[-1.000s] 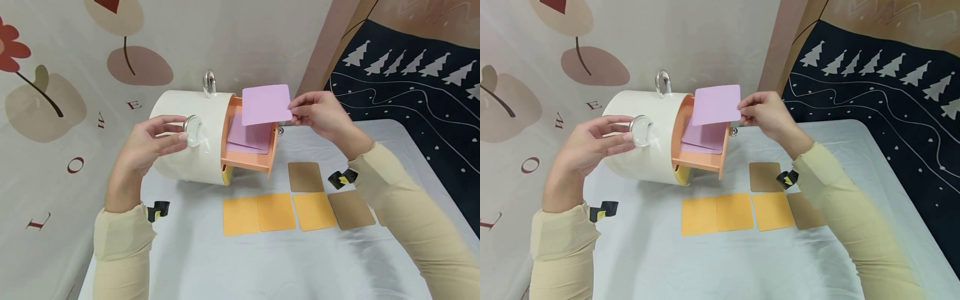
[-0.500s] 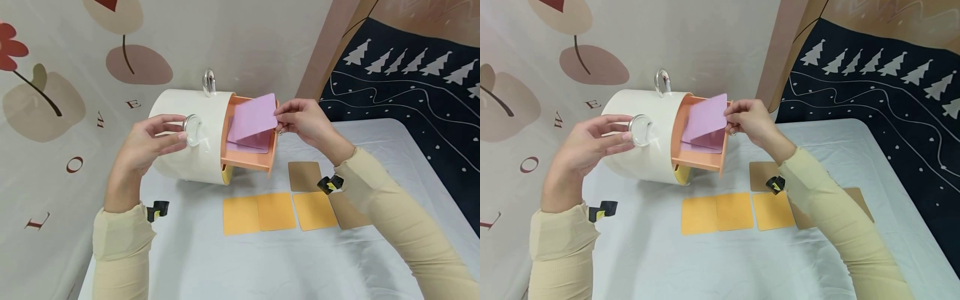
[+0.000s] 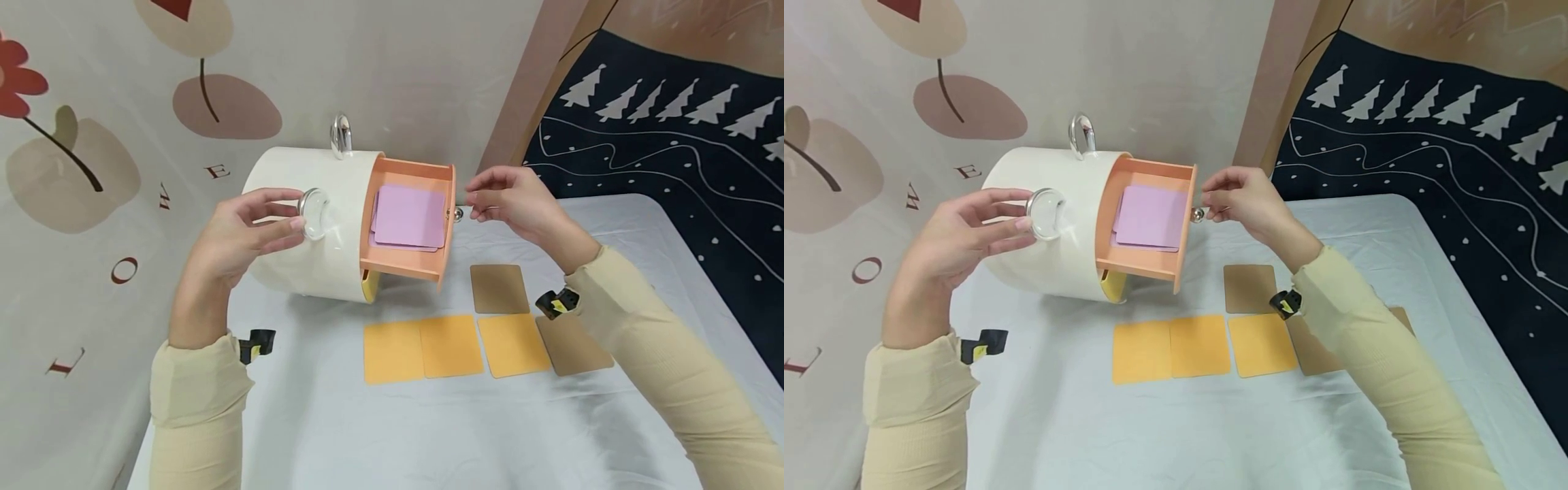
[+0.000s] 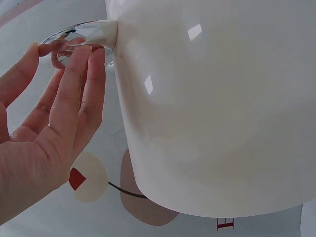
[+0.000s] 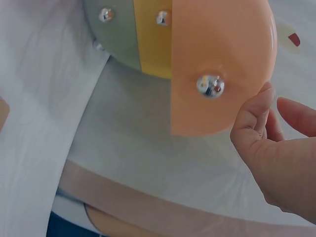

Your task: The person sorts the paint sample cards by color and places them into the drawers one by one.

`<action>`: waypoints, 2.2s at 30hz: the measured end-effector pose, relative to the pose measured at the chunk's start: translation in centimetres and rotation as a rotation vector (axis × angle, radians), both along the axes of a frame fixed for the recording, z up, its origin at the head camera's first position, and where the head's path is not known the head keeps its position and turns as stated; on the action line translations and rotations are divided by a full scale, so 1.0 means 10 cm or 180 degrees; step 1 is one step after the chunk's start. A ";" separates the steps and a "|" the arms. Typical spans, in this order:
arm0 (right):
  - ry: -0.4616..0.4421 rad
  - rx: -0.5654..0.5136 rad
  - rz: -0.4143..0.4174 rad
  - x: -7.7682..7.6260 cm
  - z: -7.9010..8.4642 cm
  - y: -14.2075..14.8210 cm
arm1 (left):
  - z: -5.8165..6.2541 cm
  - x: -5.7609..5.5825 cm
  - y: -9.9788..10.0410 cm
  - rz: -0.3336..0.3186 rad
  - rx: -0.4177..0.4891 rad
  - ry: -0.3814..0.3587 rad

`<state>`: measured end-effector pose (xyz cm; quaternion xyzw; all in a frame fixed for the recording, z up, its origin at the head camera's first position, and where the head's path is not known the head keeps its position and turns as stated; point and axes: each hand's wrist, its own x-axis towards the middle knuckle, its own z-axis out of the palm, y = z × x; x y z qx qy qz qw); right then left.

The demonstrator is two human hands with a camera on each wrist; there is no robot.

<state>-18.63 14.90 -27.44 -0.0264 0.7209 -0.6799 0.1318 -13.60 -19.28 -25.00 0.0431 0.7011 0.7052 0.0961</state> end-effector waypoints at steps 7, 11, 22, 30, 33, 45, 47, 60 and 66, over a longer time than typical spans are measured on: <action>-0.0028 0.0253 0.0061 -0.07 -0.19 0.10 | 0.00 0.00 -0.01 -0.0001 -0.0040 0.0028; -0.0118 0.0231 0.0113 -0.09 -0.34 0.11 | -0.01 0.00 0.00 -0.0007 -0.0060 0.0044; -0.0189 -0.0014 0.0219 -0.07 -0.46 0.04 | 0.00 0.01 0.00 -0.0020 -0.0178 0.0122; -0.0157 -0.0110 0.0226 -0.10 -0.44 -0.08 | -0.01 0.01 0.00 -0.0018 -0.0170 0.0154; -0.0150 -0.0238 0.0252 -0.11 -0.42 -0.19 | -0.01 0.01 0.00 -0.0022 -0.0194 0.0155; -0.0147 -0.0435 0.0142 -0.20 -0.42 -0.74 | 0.00 0.01 0.01 -0.0013 -0.0251 0.0163; -0.0128 -0.0401 0.0110 -0.22 -0.43 -0.83 | 0.00 0.01 0.01 -0.0006 -0.0253 0.0162; -0.0090 -0.0017 0.0351 -0.25 -0.51 -0.94 | 0.01 0.03 -0.01 -0.0001 -0.0103 0.0162; -0.0173 0.0271 0.0598 -0.28 -0.74 -0.93 | 0.02 0.02 0.00 -0.0011 -0.0095 0.0121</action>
